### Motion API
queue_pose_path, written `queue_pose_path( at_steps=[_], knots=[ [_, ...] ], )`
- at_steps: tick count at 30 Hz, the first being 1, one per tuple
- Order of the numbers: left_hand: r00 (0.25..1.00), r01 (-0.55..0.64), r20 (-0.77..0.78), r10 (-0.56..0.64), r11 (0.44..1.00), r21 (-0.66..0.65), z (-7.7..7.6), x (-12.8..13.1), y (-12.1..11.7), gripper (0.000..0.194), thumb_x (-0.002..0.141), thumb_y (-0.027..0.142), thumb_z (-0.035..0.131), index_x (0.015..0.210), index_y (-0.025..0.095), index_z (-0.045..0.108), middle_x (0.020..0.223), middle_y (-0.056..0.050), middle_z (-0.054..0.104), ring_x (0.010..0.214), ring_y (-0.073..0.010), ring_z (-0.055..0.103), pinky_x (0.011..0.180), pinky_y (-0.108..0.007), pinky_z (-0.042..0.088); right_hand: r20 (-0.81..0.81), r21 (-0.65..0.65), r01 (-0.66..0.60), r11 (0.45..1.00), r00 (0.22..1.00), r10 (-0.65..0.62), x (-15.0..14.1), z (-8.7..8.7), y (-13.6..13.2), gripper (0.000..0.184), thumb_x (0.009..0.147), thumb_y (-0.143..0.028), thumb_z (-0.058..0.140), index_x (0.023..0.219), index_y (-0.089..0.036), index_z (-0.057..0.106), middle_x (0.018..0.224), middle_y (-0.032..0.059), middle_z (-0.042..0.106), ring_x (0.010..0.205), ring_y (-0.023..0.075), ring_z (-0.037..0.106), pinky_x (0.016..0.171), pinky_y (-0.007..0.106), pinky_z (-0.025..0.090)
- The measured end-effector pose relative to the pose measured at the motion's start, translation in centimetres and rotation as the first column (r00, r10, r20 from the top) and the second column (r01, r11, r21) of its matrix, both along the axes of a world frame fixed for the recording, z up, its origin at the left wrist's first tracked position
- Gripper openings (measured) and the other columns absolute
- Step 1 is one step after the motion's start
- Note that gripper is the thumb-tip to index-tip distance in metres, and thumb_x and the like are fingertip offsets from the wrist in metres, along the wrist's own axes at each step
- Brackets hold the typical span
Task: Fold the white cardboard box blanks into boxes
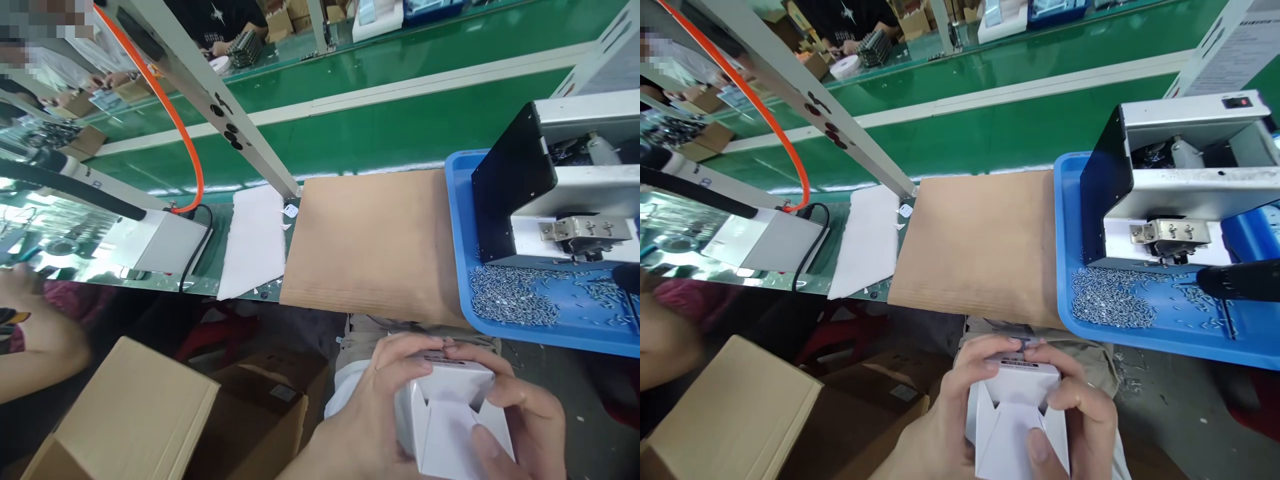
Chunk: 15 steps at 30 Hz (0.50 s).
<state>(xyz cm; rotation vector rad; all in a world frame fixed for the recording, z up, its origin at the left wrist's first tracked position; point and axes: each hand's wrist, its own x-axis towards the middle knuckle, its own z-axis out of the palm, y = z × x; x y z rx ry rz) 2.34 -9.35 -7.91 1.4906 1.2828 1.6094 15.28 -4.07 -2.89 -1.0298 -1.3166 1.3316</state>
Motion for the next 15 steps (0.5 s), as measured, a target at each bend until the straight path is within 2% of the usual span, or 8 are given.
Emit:
queue_pose_path(
  at_steps=[2,3,5,7,9,11,13,15],
  knots=[
    [1.000,0.010,-0.018,-0.009,0.999,0.035,0.1,-1.1,0.3,0.121,0.079,0.069,0.107,0.175,0.039,0.040,0.160,-0.020,0.065,0.140,-0.0407,0.074,0.116,-0.059,0.067,-0.052,0.022,-0.153,0.988,0.987,0.154,0.9,-1.1,1.0,0.019,0.120,-0.043,0.061,0.124,-0.026,0.054,0.142,0.0112,0.065,0.132,0.0308,0.072,0.094,0.039,0.069],
    [1.000,-0.019,-0.006,0.019,0.999,0.033,0.1,-1.5,0.3,0.123,0.075,0.071,0.108,0.174,0.039,0.042,0.158,-0.019,0.066,0.138,-0.0396,0.074,0.115,-0.056,0.067,-0.068,0.063,-0.232,0.971,0.969,0.236,1.4,-1.8,1.6,0.025,0.120,-0.049,0.063,0.129,-0.027,0.057,0.147,0.0118,0.065,0.133,0.0316,0.073,0.092,0.038,0.070],
    [0.998,-0.056,0.029,0.056,0.998,0.018,0.1,-1.6,0.5,0.118,0.072,0.074,0.108,0.168,0.039,0.049,0.153,-0.017,0.066,0.135,-0.0378,0.075,0.111,-0.051,0.067,-0.074,0.176,-0.345,0.922,0.929,0.362,2.2,-3.7,2.7,0.036,0.118,-0.057,0.066,0.141,-0.030,0.061,0.156,0.0131,0.064,0.138,0.0348,0.073,0.096,0.043,0.073],
    [0.989,-0.113,0.097,0.109,0.993,0.041,0.1,-1.2,0.8,0.110,0.069,0.077,0.107,0.158,0.038,0.056,0.146,-0.014,0.068,0.130,-0.0350,0.075,0.106,-0.044,0.067,-0.060,0.257,-0.390,0.884,0.907,0.418,2.6,-5.5,3.4,0.036,0.120,-0.055,0.063,0.149,-0.032,0.064,0.158,0.0125,0.066,0.140,0.0350,0.074,0.102,0.047,0.073],
    [0.956,-0.207,0.227,0.187,0.976,0.067,0.3,-0.9,1.0,0.097,0.073,0.081,0.103,0.147,0.037,0.059,0.141,-0.011,0.067,0.123,-0.0309,0.075,0.099,-0.037,0.066,-0.037,0.268,-0.410,0.872,0.900,0.435,2.7,-6.8,3.9,0.040,0.122,-0.052,0.061,0.156,-0.032,0.065,0.153,0.0122,0.071,0.135,0.0325,0.077,0.101,0.043,0.074],
    [0.910,-0.261,0.335,0.243,0.965,0.011,1.0,-1.3,1.1,0.082,0.084,0.082,0.095,0.141,0.036,0.059,0.141,-0.010,0.065,0.120,-0.0288,0.074,0.095,-0.035,0.065,0.025,0.222,-0.456,0.862,0.886,0.463,3.1,-7.1,4.3,0.057,0.117,-0.055,0.070,0.166,-0.028,0.061,0.149,0.0145,0.073,0.128,0.0309,0.080,0.095,0.037,0.075],
    [0.933,-0.221,0.267,0.241,0.970,-0.104,2.6,-2.7,1.0,0.076,0.092,0.080,0.091,0.144,0.034,0.059,0.154,-0.015,0.060,0.129,-0.0332,0.074,0.099,-0.040,0.066,0.145,0.159,-0.530,0.833,0.847,0.511,4.1,-6.8,5.1,0.080,0.108,-0.057,0.083,0.175,-0.025,0.054,0.154,0.0173,0.069,0.128,0.0323,0.080,0.097,0.037,0.074],
    [0.989,-0.148,-0.024,0.147,0.966,-0.213,5.1,-5.0,1.0,0.078,0.093,0.070,0.095,0.153,0.033,0.061,0.172,-0.021,0.052,0.150,-0.0432,0.067,0.113,-0.050,0.065,0.272,0.178,-0.587,0.790,0.801,0.533,5.4,-6.2,6.3,0.090,0.100,-0.052,0.090,0.178,-0.026,0.053,0.158,0.0181,0.067,0.131,0.0354,0.079,0.102,0.041,0.073]
  ],
)
